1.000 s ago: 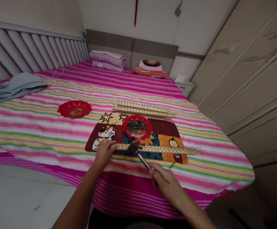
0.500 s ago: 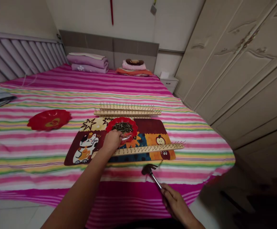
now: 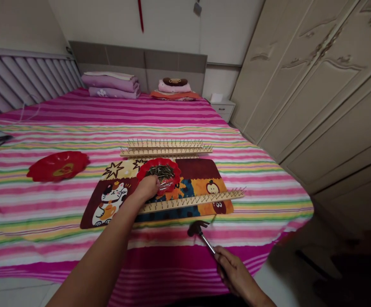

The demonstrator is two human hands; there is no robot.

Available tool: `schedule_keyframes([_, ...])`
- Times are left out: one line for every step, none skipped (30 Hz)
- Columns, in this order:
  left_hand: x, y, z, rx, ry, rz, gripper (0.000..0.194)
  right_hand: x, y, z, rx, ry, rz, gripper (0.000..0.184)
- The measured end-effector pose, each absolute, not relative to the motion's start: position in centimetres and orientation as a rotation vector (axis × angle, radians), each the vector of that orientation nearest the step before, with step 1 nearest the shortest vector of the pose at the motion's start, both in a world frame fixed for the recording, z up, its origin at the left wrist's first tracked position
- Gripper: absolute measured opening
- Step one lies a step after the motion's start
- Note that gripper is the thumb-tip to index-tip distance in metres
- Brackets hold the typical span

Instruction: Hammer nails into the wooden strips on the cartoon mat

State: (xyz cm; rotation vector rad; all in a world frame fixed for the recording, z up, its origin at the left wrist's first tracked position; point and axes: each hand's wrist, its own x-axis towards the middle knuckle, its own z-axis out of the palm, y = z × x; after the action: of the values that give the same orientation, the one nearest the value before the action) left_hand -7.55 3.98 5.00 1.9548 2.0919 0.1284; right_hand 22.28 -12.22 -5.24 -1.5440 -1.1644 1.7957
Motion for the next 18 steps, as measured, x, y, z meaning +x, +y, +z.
schedule_keyframes([-7.8,3.8,5.2,1.950,2.091,0.158,0.019,22.2,-12.2,-5.3,-1.549,-1.162,1.794,0.031])
schedule_keyframes([-8.1,3.6,5.4,1.929,2.080,0.216,0.018,22.2,-12.2,-5.3,-1.552,-1.162,1.792,0.031])
schedule_keyframes([-8.5,3.3,5.6,1.885,2.052,0.316,0.016,22.2,-12.2,-5.4,-1.555,-1.165,1.786,0.031])
schedule_keyframes([-8.8,2.9,5.9,1.813,2.001,0.452,0.015,22.1,-12.2,-5.5,-1.558,-1.169,1.781,0.032])
schedule_keyframes([-9.2,2.4,6.1,1.709,1.929,0.612,0.014,22.1,-12.2,-5.6,-1.560,-1.174,1.775,0.032])
schedule_keyframes([-9.6,1.8,6.5,1.577,1.842,0.773,0.016,22.1,-12.2,-5.6,-1.561,-1.179,1.771,0.033])
schedule_keyframes([-10.0,1.0,6.8,1.432,1.750,0.912,0.018,22.0,-12.2,-5.5,-1.564,-1.182,1.771,0.033])
schedule_keyframes([-10.4,0.2,7.2,1.294,1.667,1.013,0.021,21.9,-12.2,-5.5,-1.571,-1.183,1.773,0.034])
schedule_keyframes([-10.8,-0.8,7.5,1.165,1.597,1.085,0.022,21.9,-12.2,-5.4,-1.579,-1.186,1.776,0.035])
schedule_keyframes([-11.3,-1.8,7.8,1.049,1.537,1.137,0.023,21.8,-12.2,-5.2,-1.588,-1.187,1.774,0.036])
schedule_keyframes([-11.7,-2.9,8.1,0.951,1.483,1.176,0.023,21.8,-12.2,-5.1,-1.595,-1.186,1.767,0.037])
schedule_keyframes([-12.2,-4.0,8.2,0.873,1.436,1.205,0.024,21.7,-12.3,-5.0,-1.600,-1.184,1.756,0.038])
schedule_keyframes([-12.6,-5.1,8.3,0.810,1.399,1.227,0.025,21.7,-12.3,-4.9,-1.606,-1.180,1.743,0.038])
schedule_keyframes([-13.0,-6.1,8.2,0.760,1.376,1.245,0.027,21.6,-12.3,-4.9,-1.613,-1.176,1.731,0.038])
schedule_keyframes([-13.4,-7.0,8.0,0.723,1.370,1.257,0.029,21.6,-12.3,-5.0,-1.622,-1.171,1.725,0.039])
schedule_keyframes([-13.8,-7.8,7.8,0.696,1.380,1.266,0.031,21.6,-12.3,-5.0,-1.636,-1.168,1.726,0.040])
schedule_keyframes([-14.2,-8.5,7.4,0.677,1.405,1.272,0.033,21.7,-12.3,-5.1,-1.646,-1.168,1.730,0.041])
schedule_keyframes([-14.5,-9.1,6.9,0.663,1.440,1.280,0.034,21.7,-12.3,-5.2,-1.656,-1.169,1.734,0.042])
